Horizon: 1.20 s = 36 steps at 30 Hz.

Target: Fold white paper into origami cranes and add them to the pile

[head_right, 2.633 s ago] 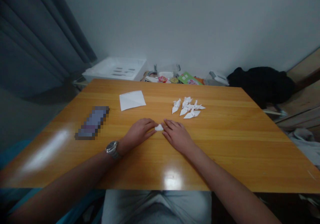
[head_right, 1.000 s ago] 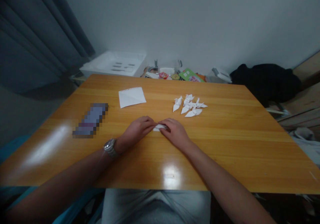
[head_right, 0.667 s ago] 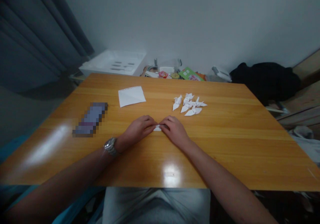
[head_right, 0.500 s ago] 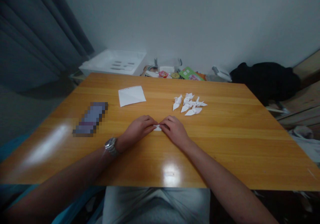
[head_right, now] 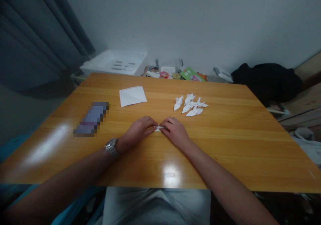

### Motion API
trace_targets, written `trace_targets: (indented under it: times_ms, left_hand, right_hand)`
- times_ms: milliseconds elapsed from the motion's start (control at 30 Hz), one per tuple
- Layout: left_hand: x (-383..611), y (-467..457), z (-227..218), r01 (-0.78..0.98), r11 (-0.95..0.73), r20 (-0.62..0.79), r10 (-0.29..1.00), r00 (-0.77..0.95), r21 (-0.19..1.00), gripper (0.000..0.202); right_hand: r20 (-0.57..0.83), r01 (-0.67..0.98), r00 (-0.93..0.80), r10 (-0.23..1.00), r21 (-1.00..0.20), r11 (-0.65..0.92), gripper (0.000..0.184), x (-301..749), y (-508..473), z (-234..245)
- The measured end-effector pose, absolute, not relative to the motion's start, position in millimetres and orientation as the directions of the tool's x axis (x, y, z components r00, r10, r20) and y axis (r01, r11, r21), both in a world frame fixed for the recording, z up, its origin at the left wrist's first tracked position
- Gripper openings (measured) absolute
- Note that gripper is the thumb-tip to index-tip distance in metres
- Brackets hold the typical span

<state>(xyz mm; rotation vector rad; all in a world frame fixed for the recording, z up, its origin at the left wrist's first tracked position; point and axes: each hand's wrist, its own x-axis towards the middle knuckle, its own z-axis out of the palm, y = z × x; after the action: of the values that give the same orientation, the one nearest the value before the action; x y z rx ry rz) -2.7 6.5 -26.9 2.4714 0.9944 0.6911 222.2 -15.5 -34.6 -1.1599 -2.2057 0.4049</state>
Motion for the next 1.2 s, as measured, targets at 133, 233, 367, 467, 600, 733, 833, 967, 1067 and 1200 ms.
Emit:
trace_targets:
  times_ms: [133, 233, 367, 467, 600, 733, 833, 967, 1067, 1200]
  left_hand:
    - [-3, 5, -26, 0.566, -0.673, 0.282, 0.726, 0.627, 0.475, 0.016]
    - [-3, 5, -25, 0.57, -0.68, 0.273, 0.72, 0.638, 0.462, 0.019]
    - [-1, 4, -21, 0.579, -0.689, 0.255, 0.711, 0.655, 0.436, 0.022]
    - [0, 4, -20, 0.576, -0.704, 0.251, 0.697, 0.672, 0.416, 0.023]
    - [2, 4, -20, 0.595, -0.706, 0.249, 0.7, 0.67, 0.385, 0.025]
    - [4, 5, -22, 0.632, -0.699, 0.239, 0.712, 0.661, 0.333, 0.024]
    - [5, 6, -22, 0.64, -0.71, 0.237, 0.703, 0.671, 0.293, 0.025]
    - [5, 6, -23, 0.643, -0.717, 0.238, 0.697, 0.677, 0.271, 0.024]
    - [4, 6, -24, 0.646, -0.705, 0.241, 0.708, 0.664, 0.293, 0.023]
    - [3, 5, -23, 0.64, -0.692, 0.236, 0.719, 0.654, 0.335, 0.02]
  right_hand:
    - [0.377, 0.642, -0.423, 0.824, -0.518, 0.566, 0.005, 222, -16, -36]
    - [0.378, 0.652, -0.419, 0.825, -0.507, 0.564, 0.007, 222, -16, -36]
    - [0.376, 0.67, -0.428, 0.822, -0.478, 0.568, 0.01, 222, -17, -35]
    - [0.375, 0.681, -0.435, 0.818, -0.458, 0.572, 0.012, 222, -16, -36]
    - [0.375, 0.692, -0.425, 0.824, -0.452, 0.563, 0.013, 222, -15, -37]
    - [0.358, 0.679, -0.439, 0.824, -0.468, 0.565, 0.011, 226, -15, -34]
    - [0.351, 0.686, -0.444, 0.824, -0.458, 0.565, 0.01, 229, -15, -32]
    - [0.346, 0.708, -0.451, 0.823, -0.423, 0.566, 0.01, 228, -15, -33]
    - [0.348, 0.701, -0.441, 0.827, -0.442, 0.56, 0.01, 229, -14, -34]
    - [0.352, 0.683, -0.431, 0.831, -0.474, 0.556, 0.01, 233, -13, -33]
